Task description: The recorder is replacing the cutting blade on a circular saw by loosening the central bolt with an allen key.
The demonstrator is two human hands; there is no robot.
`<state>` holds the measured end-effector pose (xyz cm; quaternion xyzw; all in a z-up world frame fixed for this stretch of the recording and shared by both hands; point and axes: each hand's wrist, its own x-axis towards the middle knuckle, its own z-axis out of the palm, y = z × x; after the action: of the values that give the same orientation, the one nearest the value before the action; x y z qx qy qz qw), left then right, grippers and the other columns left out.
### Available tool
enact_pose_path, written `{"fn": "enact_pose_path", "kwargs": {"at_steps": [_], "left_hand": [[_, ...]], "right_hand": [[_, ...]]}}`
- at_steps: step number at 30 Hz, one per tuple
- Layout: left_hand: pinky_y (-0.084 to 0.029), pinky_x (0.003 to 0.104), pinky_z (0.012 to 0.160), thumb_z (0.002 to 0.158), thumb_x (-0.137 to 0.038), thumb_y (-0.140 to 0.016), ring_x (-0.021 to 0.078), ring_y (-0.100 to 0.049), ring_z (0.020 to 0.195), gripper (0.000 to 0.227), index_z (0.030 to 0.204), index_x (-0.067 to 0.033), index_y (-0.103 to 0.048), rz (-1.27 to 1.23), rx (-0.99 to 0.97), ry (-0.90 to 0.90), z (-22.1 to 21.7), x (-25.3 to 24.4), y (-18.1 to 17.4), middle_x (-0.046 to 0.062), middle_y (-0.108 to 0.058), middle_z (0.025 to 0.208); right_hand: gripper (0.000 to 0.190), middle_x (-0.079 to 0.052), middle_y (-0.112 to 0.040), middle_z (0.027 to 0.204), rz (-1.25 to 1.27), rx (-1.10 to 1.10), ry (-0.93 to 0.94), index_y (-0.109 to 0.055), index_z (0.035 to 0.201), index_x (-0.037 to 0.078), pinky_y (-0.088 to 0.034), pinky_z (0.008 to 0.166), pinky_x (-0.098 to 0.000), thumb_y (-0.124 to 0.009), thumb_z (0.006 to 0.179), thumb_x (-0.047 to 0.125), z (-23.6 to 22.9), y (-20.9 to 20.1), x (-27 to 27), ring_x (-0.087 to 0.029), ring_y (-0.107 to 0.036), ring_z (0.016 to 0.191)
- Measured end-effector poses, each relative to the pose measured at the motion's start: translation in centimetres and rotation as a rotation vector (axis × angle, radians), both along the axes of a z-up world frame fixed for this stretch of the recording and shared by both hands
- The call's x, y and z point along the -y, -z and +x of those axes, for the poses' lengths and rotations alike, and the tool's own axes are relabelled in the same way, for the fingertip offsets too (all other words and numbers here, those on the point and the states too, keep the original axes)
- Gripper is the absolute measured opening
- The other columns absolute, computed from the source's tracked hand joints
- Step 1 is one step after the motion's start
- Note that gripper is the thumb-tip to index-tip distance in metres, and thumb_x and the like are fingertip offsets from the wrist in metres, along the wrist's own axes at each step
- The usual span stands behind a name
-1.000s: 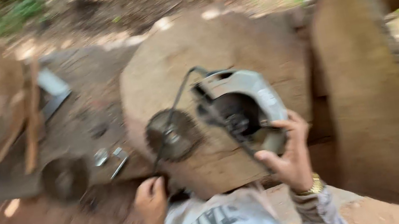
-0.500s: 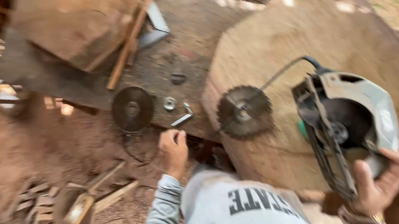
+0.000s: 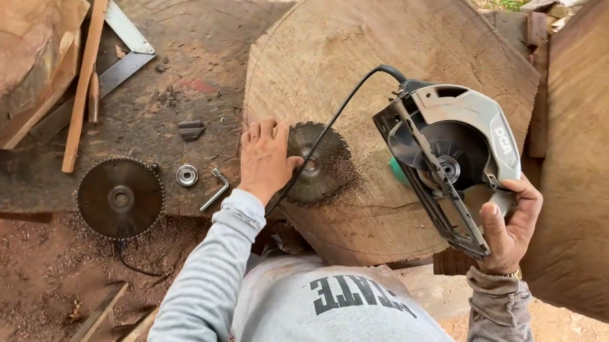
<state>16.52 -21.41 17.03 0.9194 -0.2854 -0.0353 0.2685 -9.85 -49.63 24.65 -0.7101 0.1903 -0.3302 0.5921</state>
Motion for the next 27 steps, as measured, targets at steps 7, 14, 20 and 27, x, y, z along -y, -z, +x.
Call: {"fn": "enact_pose_path", "kwargs": {"at_steps": [7, 14, 20, 27], "left_hand": [[-0.036, 0.049, 0.099, 0.065, -0.035, -0.092, 0.0367, -0.046, 0.122, 0.083, 0.135, -0.0092, -0.055, 0.239, -0.086, 0.157, 1.1, 1.8, 0.5, 0.016, -0.052, 0.122], [-0.04, 0.047, 0.101, 0.068, -0.027, -0.088, 0.0359, -0.051, 0.121, 0.062, 0.122, -0.0122, -0.06, 0.195, 0.006, 0.19, 2.2, 3.5, 2.0, 0.013, -0.055, 0.123], [-0.041, 0.047, 0.101, 0.068, -0.028, -0.092, 0.0335, -0.05, 0.122, 0.065, 0.117, -0.0098, -0.055, 0.381, -0.218, 0.085, 2.4, 3.2, 1.4, 0.013, -0.053, 0.124], [-0.04, 0.046, 0.103, 0.059, -0.035, -0.097, 0.0343, -0.047, 0.126, 0.093, 0.14, -0.0171, -0.054, 0.406, -0.116, 0.141, 1.9, 4.6, -0.2, 0.011, -0.053, 0.13]], "right_hand": [[0.052, -0.011, -0.047, 0.152, -0.042, 0.023, -0.007, -0.049, 0.138, 0.005, -0.038, 0.119, -0.0326, -0.073, 0.104, 0.035, 0.6, -0.2, -0.7, -0.017, -0.048, 0.129], [0.049, -0.017, -0.045, 0.151, -0.141, -0.02, 0.029, -0.052, 0.132, 0.005, -0.038, 0.114, -0.036, -0.07, 0.099, 0.036, 0.6, -1.1, -0.2, -0.023, -0.048, 0.13], [0.051, -0.018, -0.041, 0.152, -0.056, -0.047, -0.014, -0.051, 0.131, 0.006, -0.039, 0.113, -0.036, -0.07, 0.099, 0.041, 0.7, -1.1, -0.3, -0.023, -0.047, 0.131], [0.051, -0.02, -0.039, 0.152, -0.071, -0.04, -0.027, -0.05, 0.132, 0.007, -0.039, 0.117, -0.0387, -0.069, 0.099, 0.042, 0.8, -1.4, -0.4, -0.025, -0.046, 0.136]]}}
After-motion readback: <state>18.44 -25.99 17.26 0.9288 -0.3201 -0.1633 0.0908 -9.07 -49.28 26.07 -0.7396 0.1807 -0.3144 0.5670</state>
